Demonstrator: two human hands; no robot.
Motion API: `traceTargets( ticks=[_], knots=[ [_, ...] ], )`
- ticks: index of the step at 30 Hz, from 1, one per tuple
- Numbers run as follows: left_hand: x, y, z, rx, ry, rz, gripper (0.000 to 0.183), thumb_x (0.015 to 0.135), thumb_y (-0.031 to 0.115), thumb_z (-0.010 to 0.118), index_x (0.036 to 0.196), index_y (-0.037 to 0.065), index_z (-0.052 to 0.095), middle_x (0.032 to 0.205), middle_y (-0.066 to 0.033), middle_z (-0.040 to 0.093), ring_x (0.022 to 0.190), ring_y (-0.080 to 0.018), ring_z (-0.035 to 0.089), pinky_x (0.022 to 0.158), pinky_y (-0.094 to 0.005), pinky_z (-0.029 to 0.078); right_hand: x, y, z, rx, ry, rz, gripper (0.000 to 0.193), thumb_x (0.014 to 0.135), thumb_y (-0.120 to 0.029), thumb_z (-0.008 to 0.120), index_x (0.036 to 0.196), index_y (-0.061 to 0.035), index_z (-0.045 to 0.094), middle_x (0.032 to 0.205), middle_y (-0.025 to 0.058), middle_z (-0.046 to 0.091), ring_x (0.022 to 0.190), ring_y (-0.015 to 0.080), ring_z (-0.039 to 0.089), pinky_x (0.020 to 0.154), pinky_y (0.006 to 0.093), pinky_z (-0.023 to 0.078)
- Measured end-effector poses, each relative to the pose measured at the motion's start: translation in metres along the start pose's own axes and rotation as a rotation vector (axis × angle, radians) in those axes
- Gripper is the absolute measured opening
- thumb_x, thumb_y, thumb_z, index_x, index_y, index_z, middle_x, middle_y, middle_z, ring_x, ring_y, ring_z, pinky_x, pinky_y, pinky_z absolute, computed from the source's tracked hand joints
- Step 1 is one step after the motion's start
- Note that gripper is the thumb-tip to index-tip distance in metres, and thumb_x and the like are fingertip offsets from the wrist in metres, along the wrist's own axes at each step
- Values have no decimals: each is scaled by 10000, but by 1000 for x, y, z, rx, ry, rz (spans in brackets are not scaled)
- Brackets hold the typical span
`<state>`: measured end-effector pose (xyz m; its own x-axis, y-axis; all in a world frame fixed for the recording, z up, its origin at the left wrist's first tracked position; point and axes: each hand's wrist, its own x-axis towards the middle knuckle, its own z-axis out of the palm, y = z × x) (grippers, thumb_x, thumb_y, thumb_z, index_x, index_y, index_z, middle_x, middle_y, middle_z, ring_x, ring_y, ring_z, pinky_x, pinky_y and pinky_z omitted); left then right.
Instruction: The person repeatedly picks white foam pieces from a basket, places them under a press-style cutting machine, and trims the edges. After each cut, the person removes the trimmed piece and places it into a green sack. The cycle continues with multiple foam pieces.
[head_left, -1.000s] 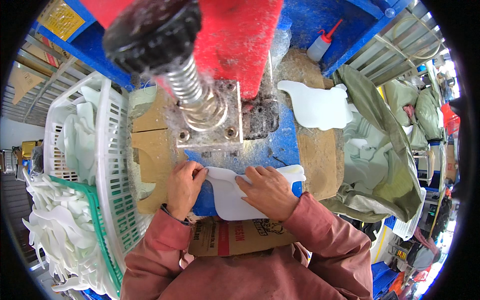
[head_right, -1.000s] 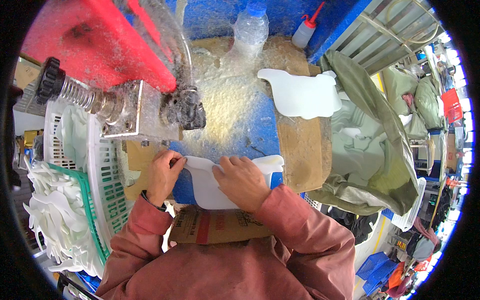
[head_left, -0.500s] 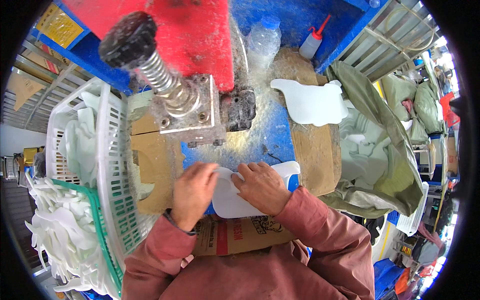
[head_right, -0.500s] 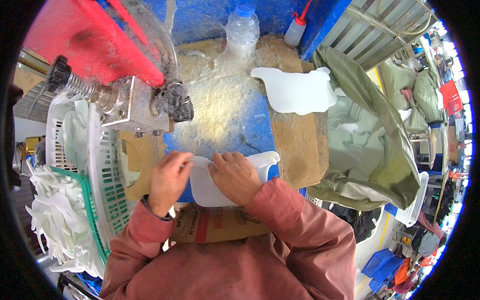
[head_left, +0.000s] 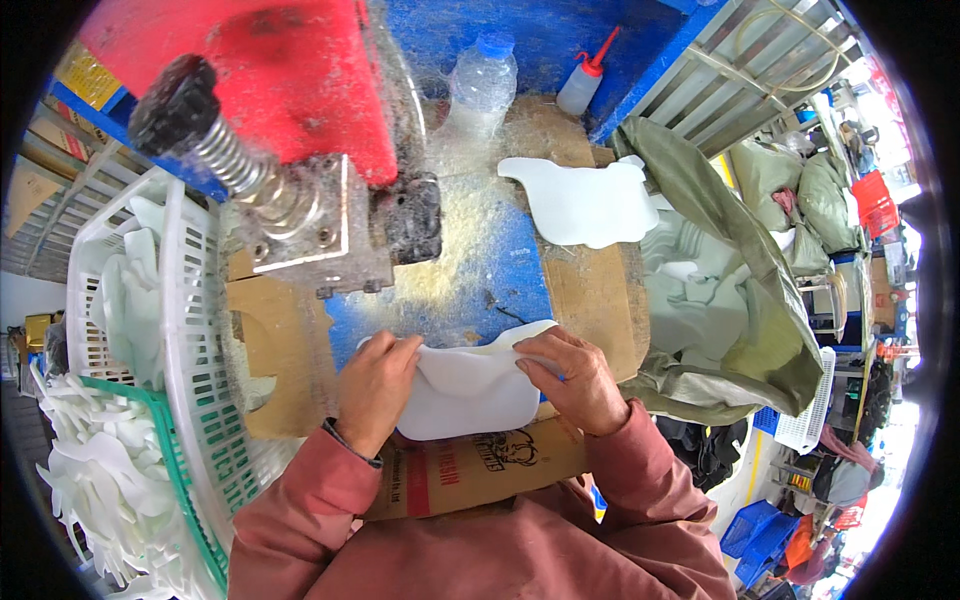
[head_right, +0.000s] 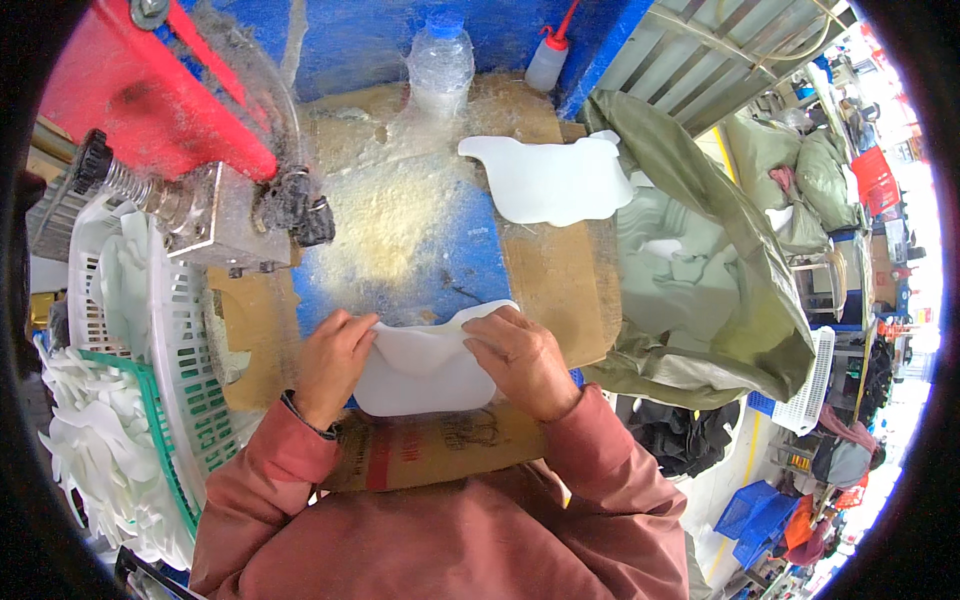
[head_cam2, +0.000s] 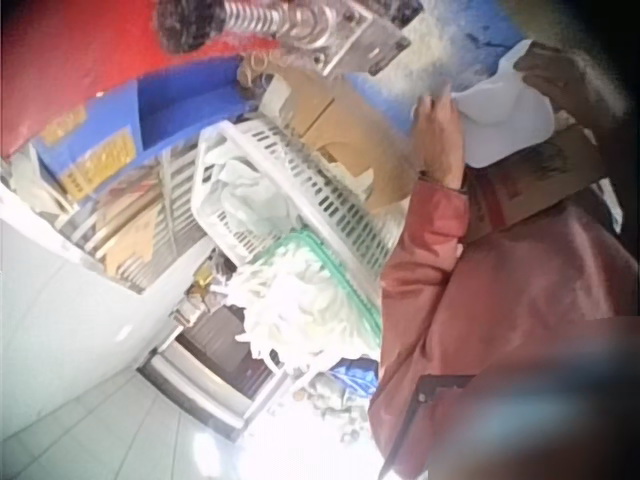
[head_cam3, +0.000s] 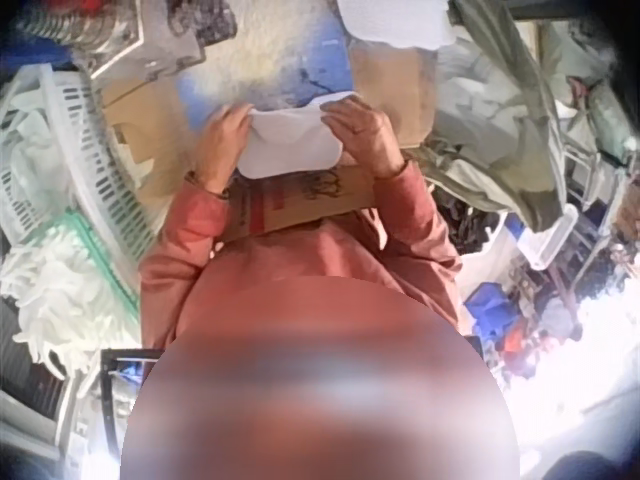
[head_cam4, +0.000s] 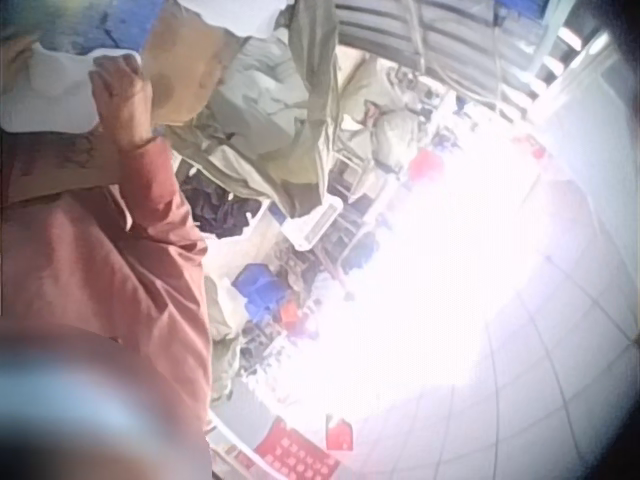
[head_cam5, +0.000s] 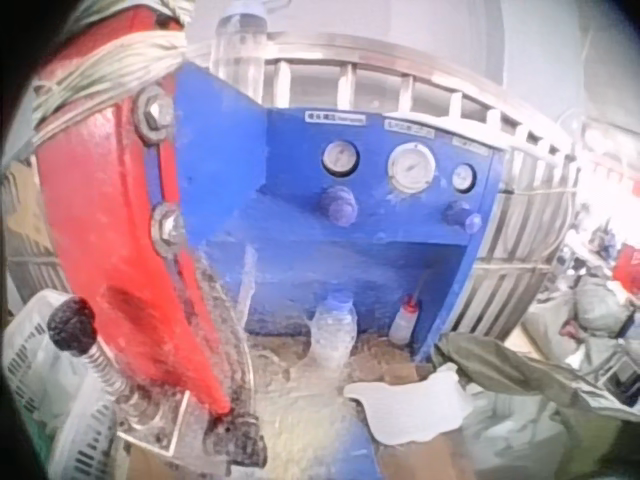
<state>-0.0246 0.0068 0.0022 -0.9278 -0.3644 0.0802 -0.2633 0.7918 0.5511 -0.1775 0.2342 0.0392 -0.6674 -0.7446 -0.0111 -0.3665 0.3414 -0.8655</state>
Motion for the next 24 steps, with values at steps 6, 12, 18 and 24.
traceTargets(
  ticks=[6, 12, 18, 24],
  knots=[
    [-2, 2, 1, 1, 32, 32, 214, 883, 23, 741, 1096, 27, 758, 885, -116, 636, 845, -311, 669, 730, -403, 549, 3, 14, 10, -130, 97, -53, 123, 903, -4, 731, 1023, -2, 760, 992, 139, 687, 894, 289, 702, 787, 367, 564],
    [-1, 2, 2, 2, 50, 39, 222, 863, 36, 714, 1078, 63, 758, 874, -86, 616, 845, -304, 662, 738, -407, 549, 11, 24, 17, -209, 123, -107, 134, 903, -50, 738, 1037, -44, 754, 992, 136, 668, 878, 343, 693, 764, 417, 572],
    [-1, 1, 2, 0, 52, 46, 217, 867, 42, 727, 1082, 54, 755, 878, -90, 612, 855, -306, 659, 740, -413, 545, 13, 31, 24, -310, 125, -120, 112, 908, -61, 725, 1018, -59, 748, 1007, 120, 664, 845, 333, 706, 730, 430, 581],
    [0, 1, 3, 5, 38, 44, 233, 874, 42, 728, 1105, 53, 754, 883, -92, 609, 861, -304, 657, 739, -419, 545, 16, 34, 27, -384, 59, -115, 141, 923, -75, 657, 1058, -64, 694, 1035, 133, 627, 887, 362, 685, 736, 457, 573]
  ],
)
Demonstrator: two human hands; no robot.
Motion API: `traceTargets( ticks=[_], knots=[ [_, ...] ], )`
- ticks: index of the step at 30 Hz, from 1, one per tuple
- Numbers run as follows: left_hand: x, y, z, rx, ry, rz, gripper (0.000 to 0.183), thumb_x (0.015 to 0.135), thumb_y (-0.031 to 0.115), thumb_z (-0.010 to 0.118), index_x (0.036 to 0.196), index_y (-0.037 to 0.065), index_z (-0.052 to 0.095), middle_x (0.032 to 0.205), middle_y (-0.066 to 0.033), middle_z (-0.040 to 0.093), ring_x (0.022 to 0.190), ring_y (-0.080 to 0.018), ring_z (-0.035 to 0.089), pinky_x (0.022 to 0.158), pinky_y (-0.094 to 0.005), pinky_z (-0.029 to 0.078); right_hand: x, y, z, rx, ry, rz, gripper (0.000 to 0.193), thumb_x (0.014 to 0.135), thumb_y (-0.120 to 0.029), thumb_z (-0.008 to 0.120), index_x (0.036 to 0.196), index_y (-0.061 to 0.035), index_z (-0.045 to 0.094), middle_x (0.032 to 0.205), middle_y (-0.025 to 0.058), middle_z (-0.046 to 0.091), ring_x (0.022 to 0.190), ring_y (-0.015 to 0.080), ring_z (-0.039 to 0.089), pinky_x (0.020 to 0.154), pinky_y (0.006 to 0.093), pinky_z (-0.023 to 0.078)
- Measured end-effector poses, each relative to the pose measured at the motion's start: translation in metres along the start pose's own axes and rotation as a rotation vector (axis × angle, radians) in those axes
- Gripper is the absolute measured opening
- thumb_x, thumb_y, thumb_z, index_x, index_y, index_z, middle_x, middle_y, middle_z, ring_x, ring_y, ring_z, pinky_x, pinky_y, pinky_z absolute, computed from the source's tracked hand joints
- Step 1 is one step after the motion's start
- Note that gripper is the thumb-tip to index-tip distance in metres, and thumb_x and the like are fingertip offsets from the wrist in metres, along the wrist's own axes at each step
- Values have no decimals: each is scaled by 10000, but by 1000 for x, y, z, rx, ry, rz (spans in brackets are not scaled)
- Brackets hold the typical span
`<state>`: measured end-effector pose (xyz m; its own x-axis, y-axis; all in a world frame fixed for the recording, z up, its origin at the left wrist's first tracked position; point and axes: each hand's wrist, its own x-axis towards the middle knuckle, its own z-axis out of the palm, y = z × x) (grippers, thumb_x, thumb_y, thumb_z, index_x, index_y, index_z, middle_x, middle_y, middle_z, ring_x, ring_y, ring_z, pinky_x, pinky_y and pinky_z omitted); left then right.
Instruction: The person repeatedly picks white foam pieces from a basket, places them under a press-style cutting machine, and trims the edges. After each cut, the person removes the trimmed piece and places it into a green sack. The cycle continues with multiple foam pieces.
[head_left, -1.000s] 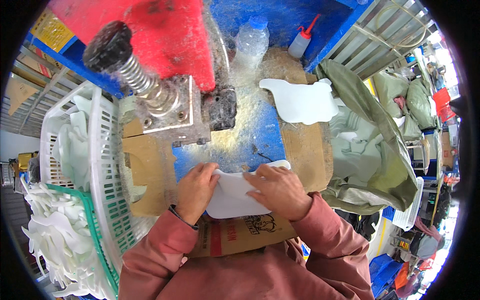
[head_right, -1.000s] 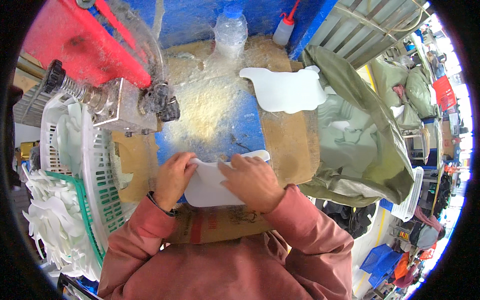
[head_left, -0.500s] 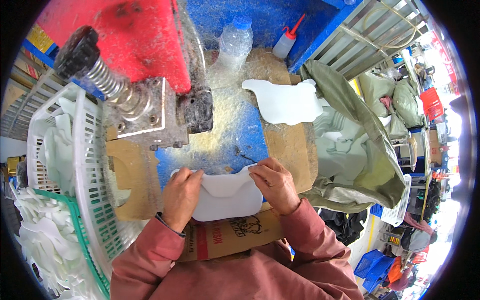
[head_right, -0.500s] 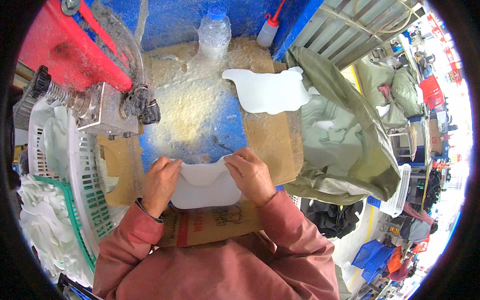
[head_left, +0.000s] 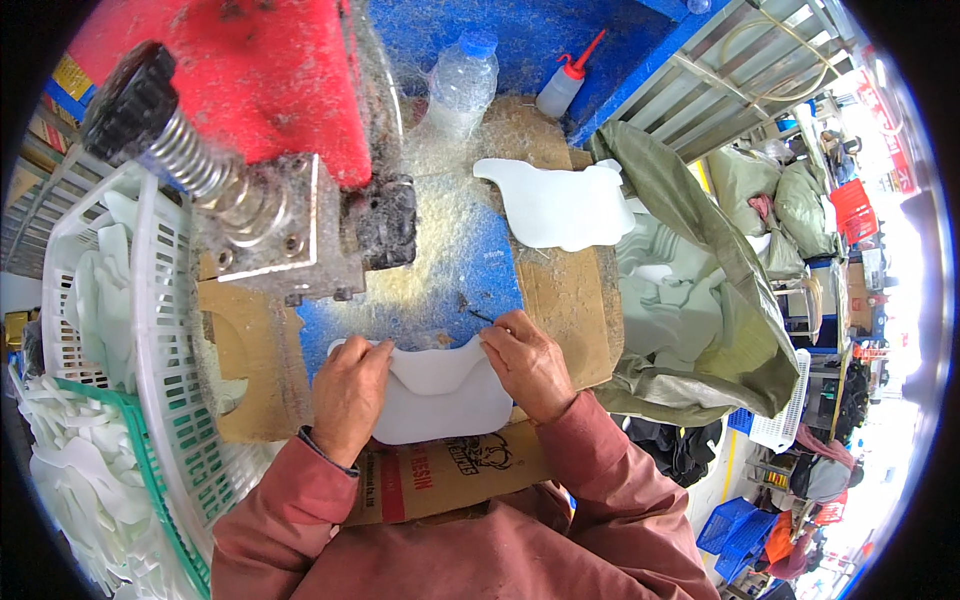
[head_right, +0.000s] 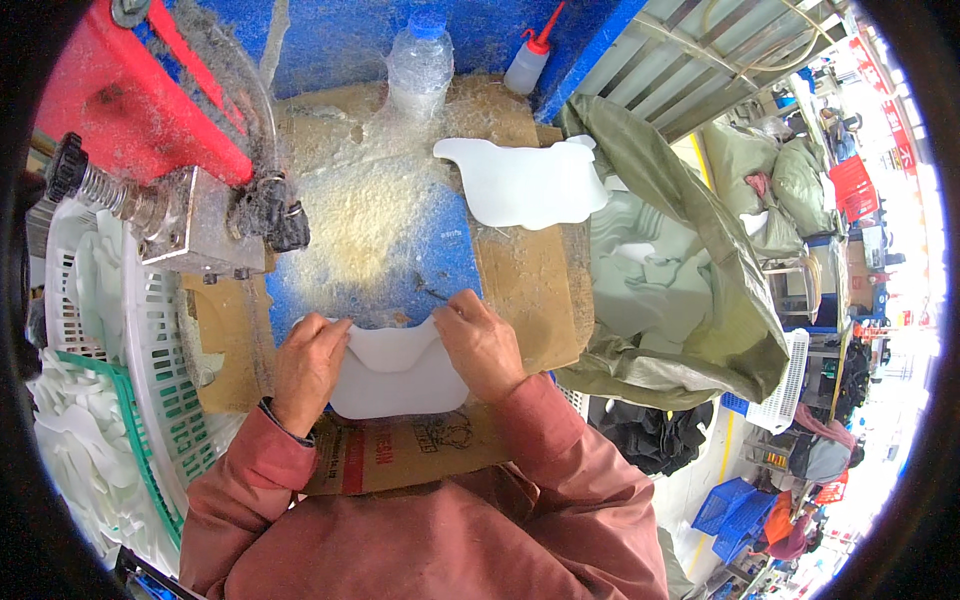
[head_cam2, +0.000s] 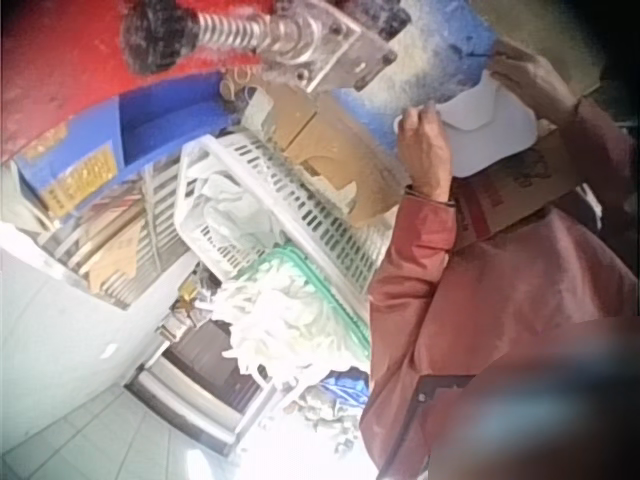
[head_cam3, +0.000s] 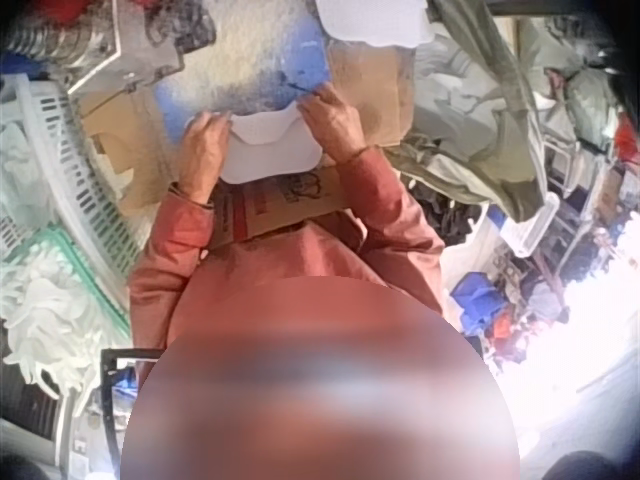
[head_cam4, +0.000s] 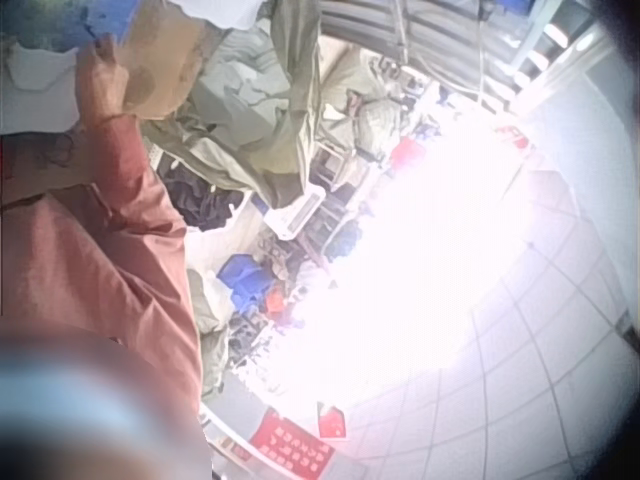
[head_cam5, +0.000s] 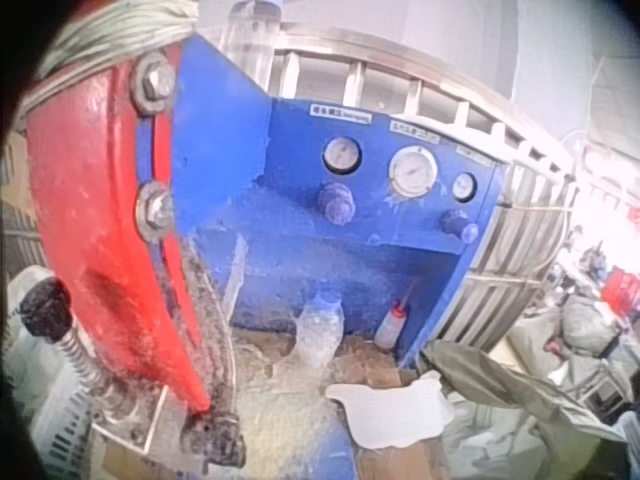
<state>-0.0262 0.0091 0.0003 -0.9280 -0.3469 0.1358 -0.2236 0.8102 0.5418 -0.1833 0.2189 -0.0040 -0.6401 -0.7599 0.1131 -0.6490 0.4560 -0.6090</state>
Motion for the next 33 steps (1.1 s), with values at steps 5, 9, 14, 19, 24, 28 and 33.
traceTargets(
  ticks=[5, 9, 14, 19, 24, 28, 33],
  knots=[
    [5, 6, -11, -54, -39, -54, 268, 912, 29, 702, 1178, 20, 728, 903, -131, 635, 851, -333, 661, 755, -433, 548, 1, -1, 1, -71, -39, -6, 185, 925, -87, 651, 1108, -59, 643, 1031, 134, 600, 927, 368, 657, 750, 465, 558],
    [4, 30, -21, -60, -38, 56, 287, 919, 32, 687, 1204, 8, 708, 899, -139, 638, 829, -339, 662, 734, -430, 553, 3, -3, -1, -64, -4, -8, 218, 916, -95, 685, 1123, -62, 626, 1018, 137, 586, 899, 368, 652, 746, 474, 552],
    [15, 60, 16, -123, -158, 191, 323, 890, 46, 717, 1211, 11, 710, 890, -128, 640, 837, -321, 675, 724, -427, 567, 2, -2, -10, -79, 85, 71, 277, 895, -76, 766, 1148, -45, 658, 1014, 142, 631, 859, 344, 672, 727, 416, 561],
    [9, 58, 35, -8, -182, 222, 339, 925, 85, 650, 1255, 18, 688, 914, -78, 603, 850, -269, 656, 761, -407, 548, -11, 5, -26, 273, 94, 319, 174, 922, -50, 751, 1087, -20, 704, 963, 117, 672, 820, 222, 674, 730, 334, 551],
    [8, 60, 37, -4, -178, 206, 349, 936, 93, 643, 1275, 20, 680, 928, -75, 596, 849, -262, 642, 754, -404, 527, -16, 7, -22, 372, 159, 347, 144, 929, -19, 743, 1069, -15, 712, 956, 89, 688, 810, 168, 673, 714, 307, 542],
    [11, 63, 36, -37, -178, 176, 393, 873, 72, 737, 1256, -6, 695, 923, -109, 606, 851, -303, 647, 753, -427, 534, -11, 9, -16, 303, 224, 220, 148, 919, -1, 746, 1063, -22, 716, 973, 91, 696, 827, 172, 675, 724, 302, 541],
    [11, 66, 35, -8, -177, 175, 407, 858, 65, 747, 1254, -12, 694, 919, -99, 603, 850, -284, 646, 755, -419, 530, -8, 12, -20, 286, 176, 295, 117, 921, 4, 742, 1034, -19, 725, 979, 92, 702, 849, 167, 676, 740, 291, 539]
  ],
)
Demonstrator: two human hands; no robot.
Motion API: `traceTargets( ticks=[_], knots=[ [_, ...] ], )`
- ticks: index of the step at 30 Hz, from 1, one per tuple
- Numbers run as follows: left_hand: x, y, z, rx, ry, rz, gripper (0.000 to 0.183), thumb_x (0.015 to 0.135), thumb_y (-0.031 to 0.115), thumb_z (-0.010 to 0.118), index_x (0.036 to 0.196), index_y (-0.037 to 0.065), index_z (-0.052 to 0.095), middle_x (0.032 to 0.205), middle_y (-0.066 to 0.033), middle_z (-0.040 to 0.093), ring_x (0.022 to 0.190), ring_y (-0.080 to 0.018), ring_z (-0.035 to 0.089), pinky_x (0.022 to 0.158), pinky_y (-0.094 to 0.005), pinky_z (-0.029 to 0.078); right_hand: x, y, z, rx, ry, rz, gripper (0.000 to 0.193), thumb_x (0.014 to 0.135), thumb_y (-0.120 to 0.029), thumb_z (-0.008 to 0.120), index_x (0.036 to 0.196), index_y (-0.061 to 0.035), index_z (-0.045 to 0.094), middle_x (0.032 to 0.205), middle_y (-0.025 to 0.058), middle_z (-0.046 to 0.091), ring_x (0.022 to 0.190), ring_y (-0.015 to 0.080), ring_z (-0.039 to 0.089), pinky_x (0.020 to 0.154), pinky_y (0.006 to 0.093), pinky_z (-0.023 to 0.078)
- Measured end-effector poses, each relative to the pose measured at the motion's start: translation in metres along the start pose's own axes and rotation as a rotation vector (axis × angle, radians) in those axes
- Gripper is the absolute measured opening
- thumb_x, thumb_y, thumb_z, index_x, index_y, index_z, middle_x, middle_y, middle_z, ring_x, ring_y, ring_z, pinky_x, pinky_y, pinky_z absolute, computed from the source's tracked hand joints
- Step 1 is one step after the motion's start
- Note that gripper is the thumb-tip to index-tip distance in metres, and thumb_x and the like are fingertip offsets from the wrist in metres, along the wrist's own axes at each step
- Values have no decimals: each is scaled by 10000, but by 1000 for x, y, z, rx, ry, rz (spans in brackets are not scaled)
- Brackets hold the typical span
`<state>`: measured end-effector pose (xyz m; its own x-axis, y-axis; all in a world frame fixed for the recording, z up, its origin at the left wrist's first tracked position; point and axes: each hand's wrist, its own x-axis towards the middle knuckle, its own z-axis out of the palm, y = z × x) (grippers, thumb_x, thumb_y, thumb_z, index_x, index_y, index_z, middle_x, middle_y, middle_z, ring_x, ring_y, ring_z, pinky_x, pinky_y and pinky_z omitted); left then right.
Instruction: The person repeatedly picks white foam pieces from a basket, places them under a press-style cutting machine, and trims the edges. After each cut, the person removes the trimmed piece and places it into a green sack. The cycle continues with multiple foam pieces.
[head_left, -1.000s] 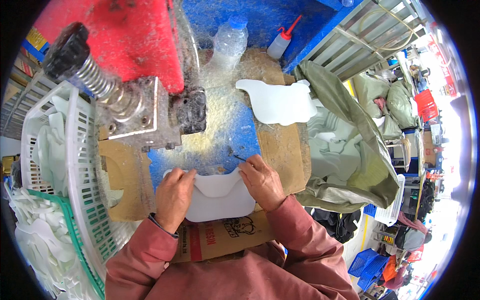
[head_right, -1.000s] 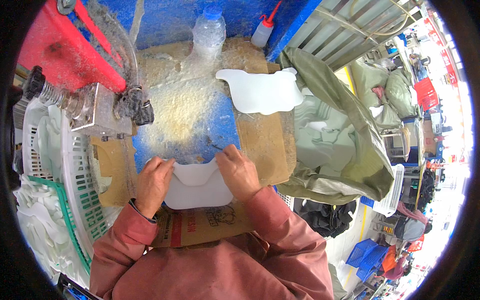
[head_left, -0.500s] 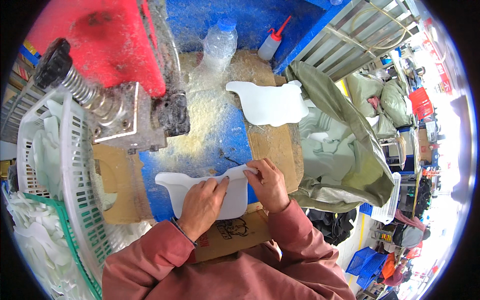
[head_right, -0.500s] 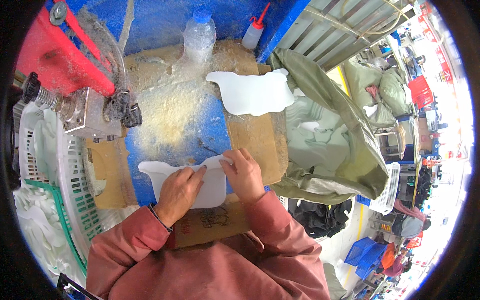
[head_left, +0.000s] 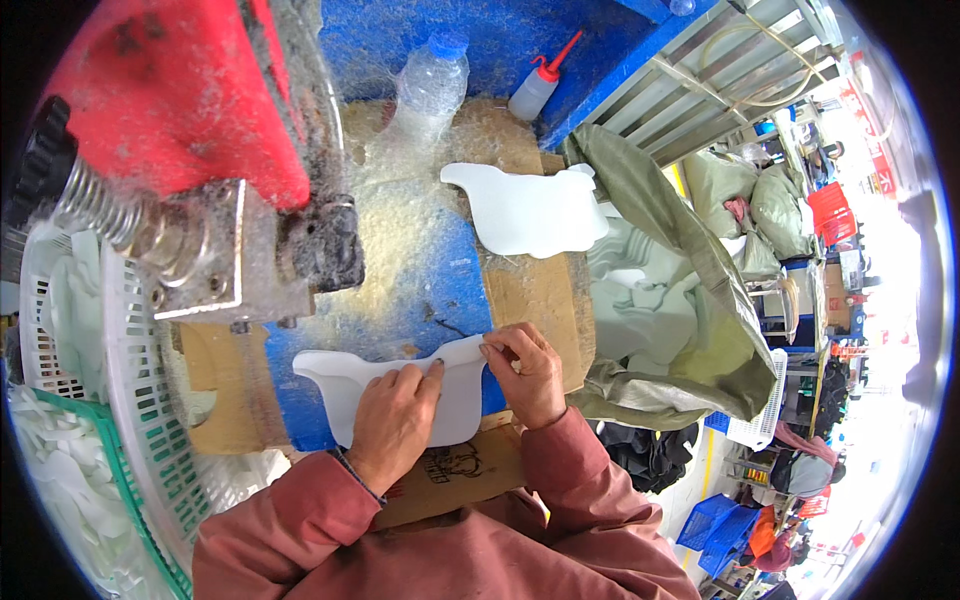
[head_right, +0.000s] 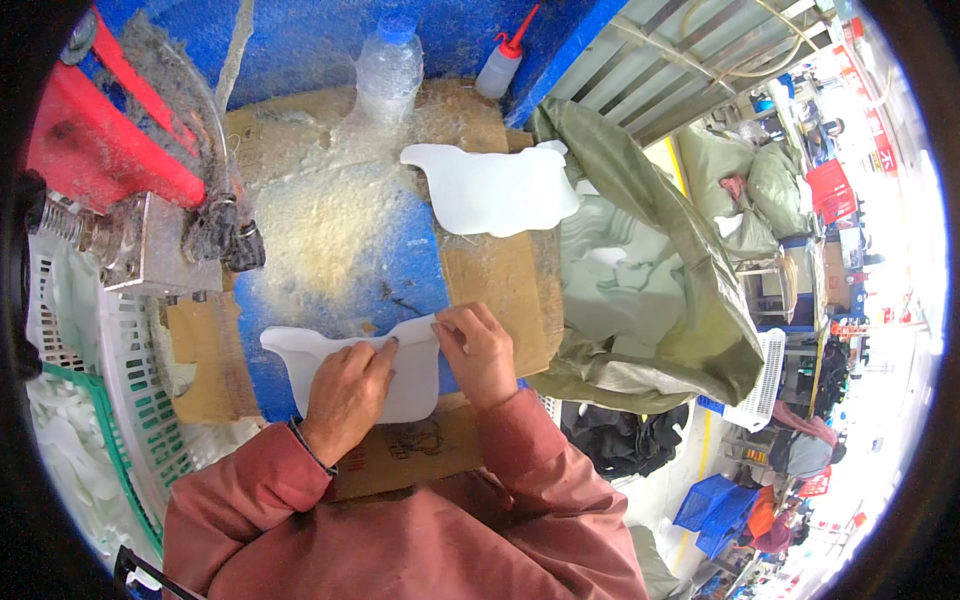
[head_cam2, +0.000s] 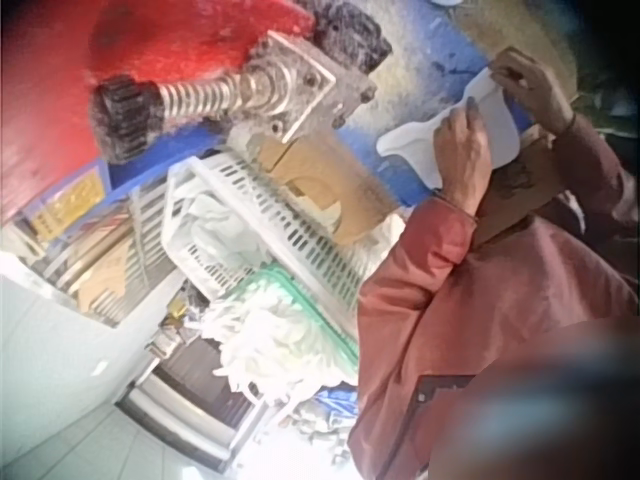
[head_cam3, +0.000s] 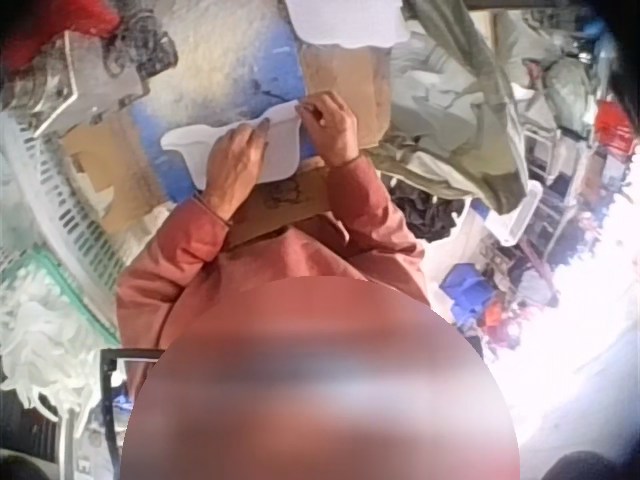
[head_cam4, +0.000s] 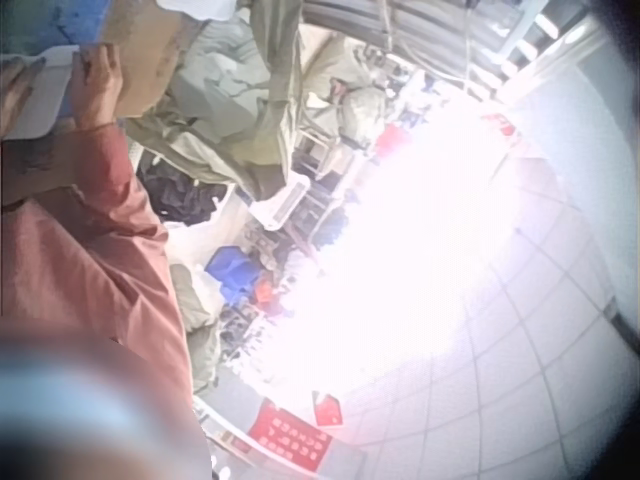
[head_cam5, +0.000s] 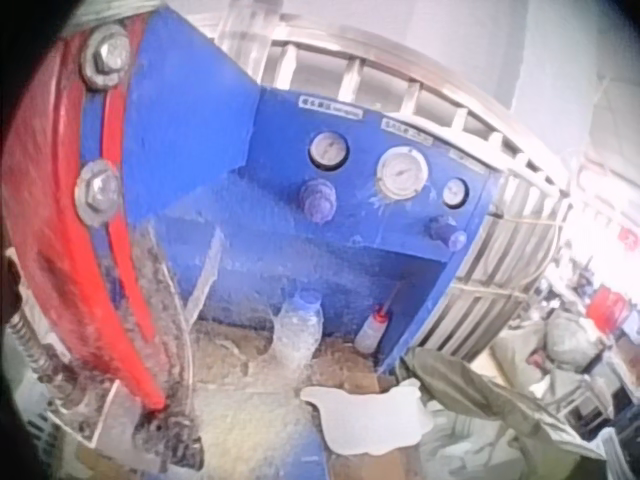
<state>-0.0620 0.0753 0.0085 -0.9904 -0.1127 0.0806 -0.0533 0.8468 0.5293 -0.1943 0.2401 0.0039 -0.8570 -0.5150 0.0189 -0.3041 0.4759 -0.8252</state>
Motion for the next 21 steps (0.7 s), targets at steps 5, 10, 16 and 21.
traceTargets(
  ticks=[5, 10, 16, 21],
  knots=[
    [1, 0, 1, 10, -12, -6, 413, 849, 64, 754, 1251, -11, 695, 921, -100, 599, 850, -288, 643, 756, -422, 528, -3, 5, -8, 81, -20, 41, 100, 938, -1, 730, 1037, -6, 727, 985, 72, 700, 853, 140, 664, 749, 281, 532],
    [1, -1, 1, 17, -35, -10, 425, 851, 76, 756, 1260, -8, 680, 939, -107, 598, 858, -300, 640, 769, -437, 522, -3, 15, -4, 124, -7, 93, 88, 940, 6, 727, 1027, 0, 714, 979, 64, 694, 833, 132, 662, 745, 276, 534],
    [2, 0, 0, 4, -48, -23, 427, 859, 86, 757, 1267, -8, 673, 951, -115, 597, 863, -306, 641, 772, -442, 520, 2, 19, 0, 45, 45, 24, 74, 917, 22, 736, 976, -7, 702, 940, 68, 683, 797, 142, 662, 713, 283, 534],
    [3, 0, 1, 25, -26, -14, 356, 918, 110, 679, 1259, 9, 690, 914, -91, 582, 834, -272, 629, 751, -414, 506, 5, 19, 4, -15, 73, -13, 57, 915, 7, 734, 956, -19, 706, 923, 81, 682, 784, 168, 667, 705, 292, 534]
  ],
)
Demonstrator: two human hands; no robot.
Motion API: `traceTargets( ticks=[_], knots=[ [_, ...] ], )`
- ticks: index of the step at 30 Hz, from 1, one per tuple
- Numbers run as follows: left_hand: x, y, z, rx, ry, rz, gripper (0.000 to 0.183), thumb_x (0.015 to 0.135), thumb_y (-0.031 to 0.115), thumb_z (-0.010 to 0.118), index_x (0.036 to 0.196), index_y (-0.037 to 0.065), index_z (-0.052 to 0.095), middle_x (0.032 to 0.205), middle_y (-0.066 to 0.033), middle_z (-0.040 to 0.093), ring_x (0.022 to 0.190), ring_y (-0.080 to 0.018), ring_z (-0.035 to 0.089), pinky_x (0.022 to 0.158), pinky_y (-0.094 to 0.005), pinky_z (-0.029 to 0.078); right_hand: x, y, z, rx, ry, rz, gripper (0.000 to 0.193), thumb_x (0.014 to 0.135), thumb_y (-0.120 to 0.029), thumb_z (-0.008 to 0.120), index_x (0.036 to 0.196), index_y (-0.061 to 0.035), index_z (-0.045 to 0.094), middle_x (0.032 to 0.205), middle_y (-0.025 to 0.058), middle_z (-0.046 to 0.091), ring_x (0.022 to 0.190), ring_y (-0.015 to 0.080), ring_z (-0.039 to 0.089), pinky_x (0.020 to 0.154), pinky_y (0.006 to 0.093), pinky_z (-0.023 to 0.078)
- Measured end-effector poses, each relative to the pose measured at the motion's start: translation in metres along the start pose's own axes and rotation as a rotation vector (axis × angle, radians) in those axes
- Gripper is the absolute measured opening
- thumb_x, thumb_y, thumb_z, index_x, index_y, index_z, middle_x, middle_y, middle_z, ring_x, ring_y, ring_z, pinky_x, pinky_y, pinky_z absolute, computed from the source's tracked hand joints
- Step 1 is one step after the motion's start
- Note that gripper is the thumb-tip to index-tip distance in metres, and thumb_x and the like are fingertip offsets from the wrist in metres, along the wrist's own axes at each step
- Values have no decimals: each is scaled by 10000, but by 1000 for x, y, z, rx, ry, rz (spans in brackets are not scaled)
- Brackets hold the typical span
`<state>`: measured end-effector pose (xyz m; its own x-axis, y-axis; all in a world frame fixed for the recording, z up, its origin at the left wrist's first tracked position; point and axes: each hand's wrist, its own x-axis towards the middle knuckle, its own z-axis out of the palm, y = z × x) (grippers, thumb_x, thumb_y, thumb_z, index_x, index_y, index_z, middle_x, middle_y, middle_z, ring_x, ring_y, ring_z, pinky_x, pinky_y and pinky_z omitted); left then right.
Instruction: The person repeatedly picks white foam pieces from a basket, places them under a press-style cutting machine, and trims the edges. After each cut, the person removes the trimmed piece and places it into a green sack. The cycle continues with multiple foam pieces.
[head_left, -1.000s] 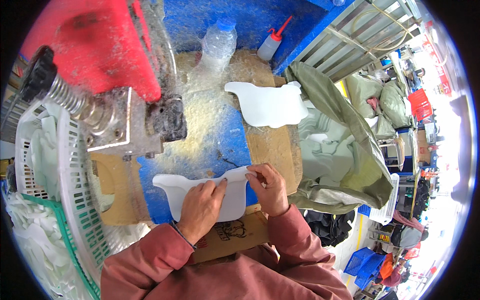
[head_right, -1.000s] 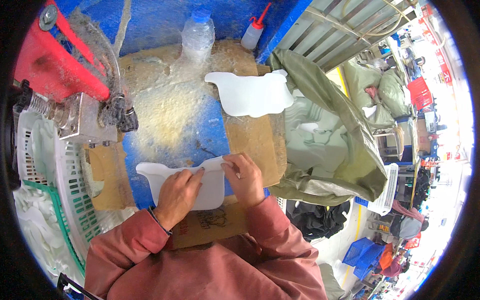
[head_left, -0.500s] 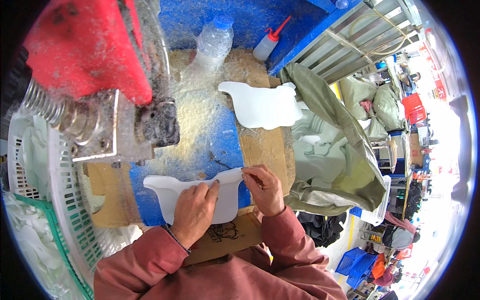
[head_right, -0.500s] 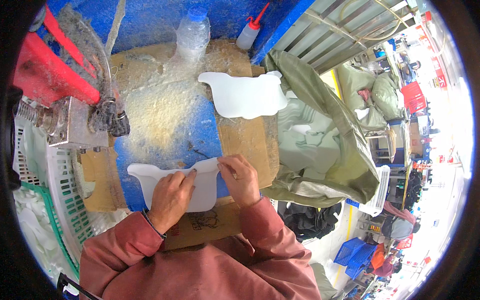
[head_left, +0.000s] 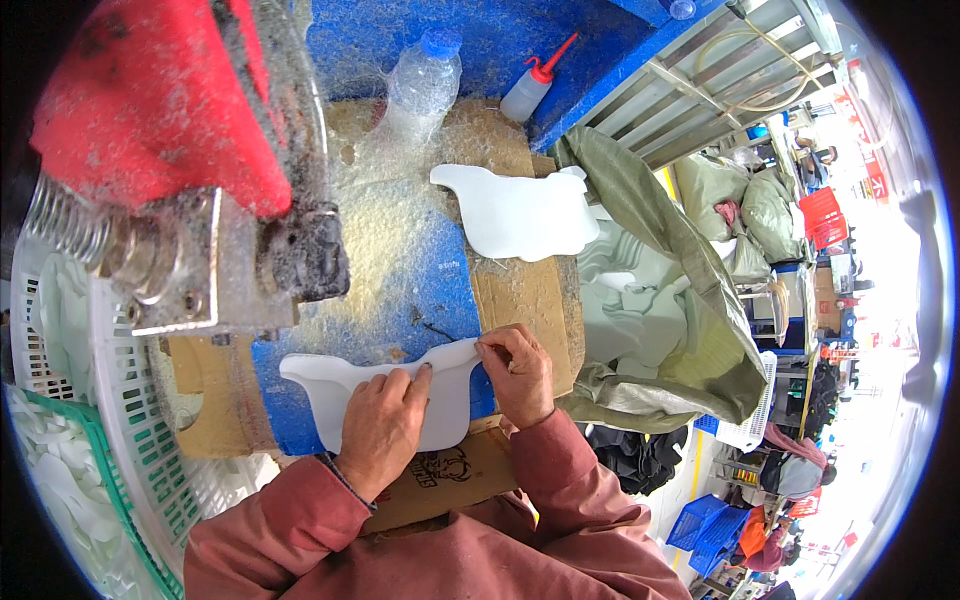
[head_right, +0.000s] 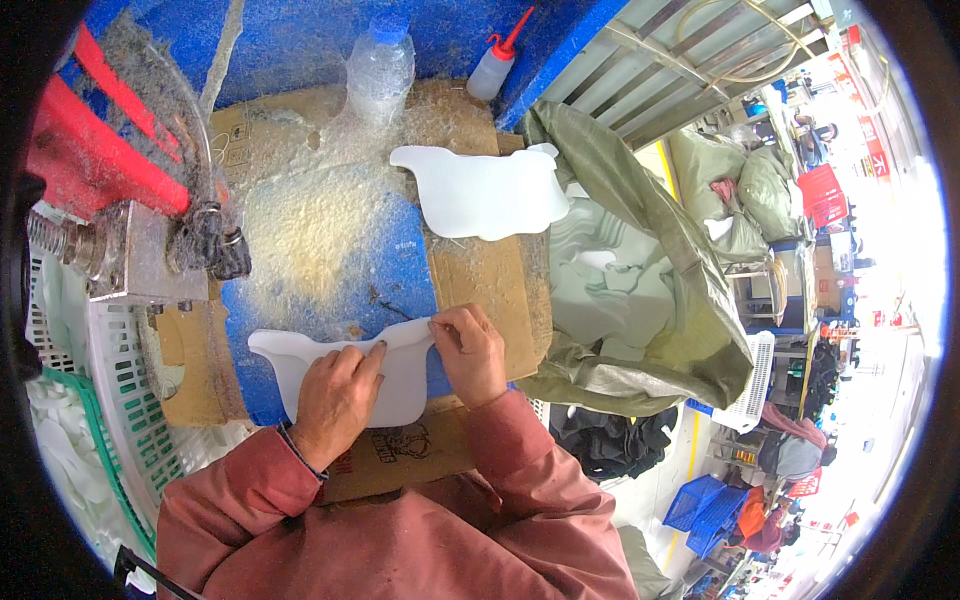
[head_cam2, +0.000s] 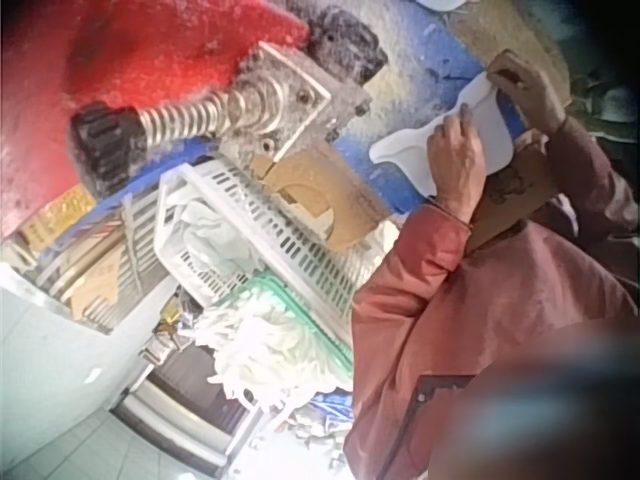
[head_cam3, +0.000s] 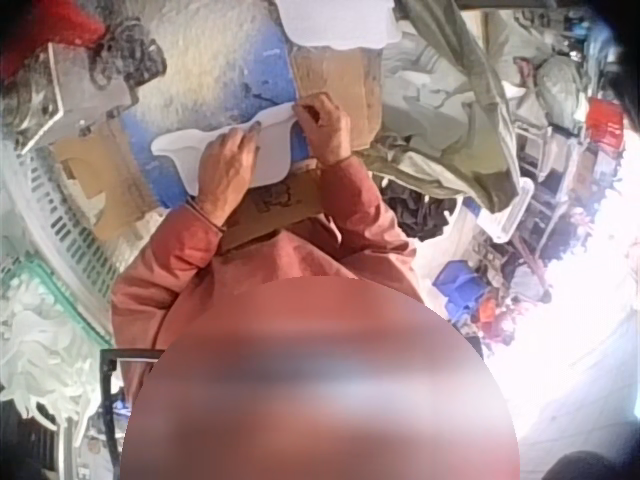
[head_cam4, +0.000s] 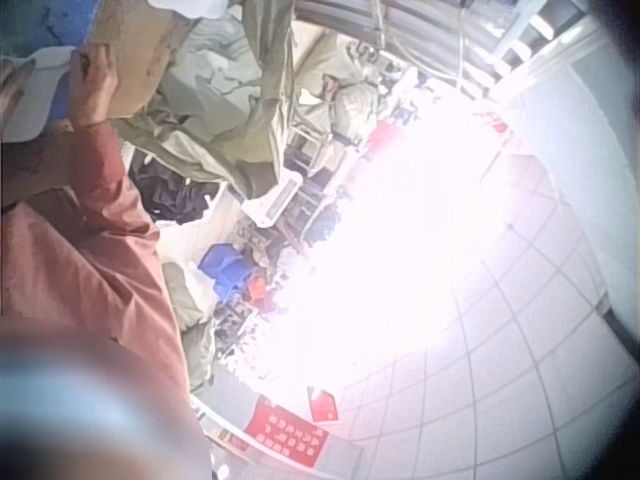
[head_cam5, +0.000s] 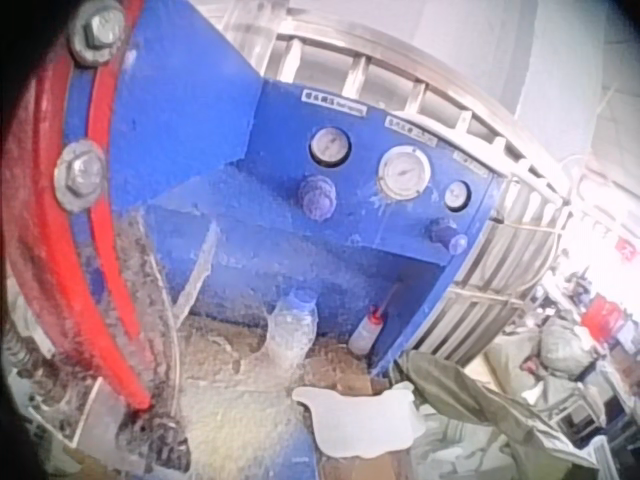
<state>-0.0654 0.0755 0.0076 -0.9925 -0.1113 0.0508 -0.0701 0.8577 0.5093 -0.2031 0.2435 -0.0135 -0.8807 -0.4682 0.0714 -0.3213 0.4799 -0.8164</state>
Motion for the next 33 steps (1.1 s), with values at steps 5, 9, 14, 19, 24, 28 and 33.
traceTargets(
  ticks=[5, 9, 14, 19, 24, 28, 33],
  knots=[
    [1, 0, 0, 11, 17, 6, 328, 944, 123, 646, 1251, 21, 701, 895, -80, 574, 817, -256, 622, 739, -402, 499, 2, 0, 0, -64, 4, -23, 60, 908, -13, 743, 951, -22, 701, 887, 88, 651, 735, 196, 646, 674, 317, 522],
    [1, 0, 1, 8, 17, 6, 332, 939, 126, 658, 1252, 25, 700, 896, -81, 574, 817, -262, 621, 742, -407, 500, 6, 1, -2, -150, -21, 5, 117, 890, -64, 776, 949, -25, 682, 864, 91, 629, 700, 208, 625, 652, 345, 517],
    [0, -2, 4, -3, 28, 10, 362, 917, 132, 690, 1264, 30, 687, 911, -85, 580, 838, -284, 629, 760, -424, 505, 13, 14, -2, -168, -104, 105, 187, 879, -130, 803, 965, -36, 667, 871, 118, 659, 730, 232, 651, 668, 364, 533],
    [0, -6, 7, -65, 69, 37, 422, 873, 107, 734, 1282, 26, 669, 961, -111, 599, 893, -340, 637, 801, -449, 511, 16, 26, 7, -248, -104, 27, 186, 909, -216, 754, 967, -65, 661, 911, 164, 690, 814, 376, 689, 726, 450, 556],
    [-1, -5, 9, -86, 112, 82, 462, 859, 76, 730, 1312, 25, 653, 977, -151, 614, 897, -387, 632, 812, -482, 515, 17, 20, 11, -369, -125, 95, 193, 920, -266, 716, 966, -93, 645, 953, 154, 681, 877, 397, 694, 758, 485, 560],
    [-5, -20, 3, -315, 7, 32, 469, 894, 61, 695, 1353, -1, 618, 972, -150, 656, 886, -338, 669, 815, -453, 545, 15, 14, 8, -356, -59, -5, 202, 902, -239, 731, 980, -71, 650, 951, 146, 685, 886, 398, 699, 764, 484, 565],
    [-17, -37, 1, -860, 15, -168, 418, 935, 93, 681, 1330, -33, 632, 1000, -117, 719, 884, -193, 694, 809, -345, 561, 24, 7, -4, 44, -189, 135, 298, 936, -318, 745, 1023, -36, 700, 847, 96, 731, 719, 244, 722, 642, 370, 584]
  ],
)
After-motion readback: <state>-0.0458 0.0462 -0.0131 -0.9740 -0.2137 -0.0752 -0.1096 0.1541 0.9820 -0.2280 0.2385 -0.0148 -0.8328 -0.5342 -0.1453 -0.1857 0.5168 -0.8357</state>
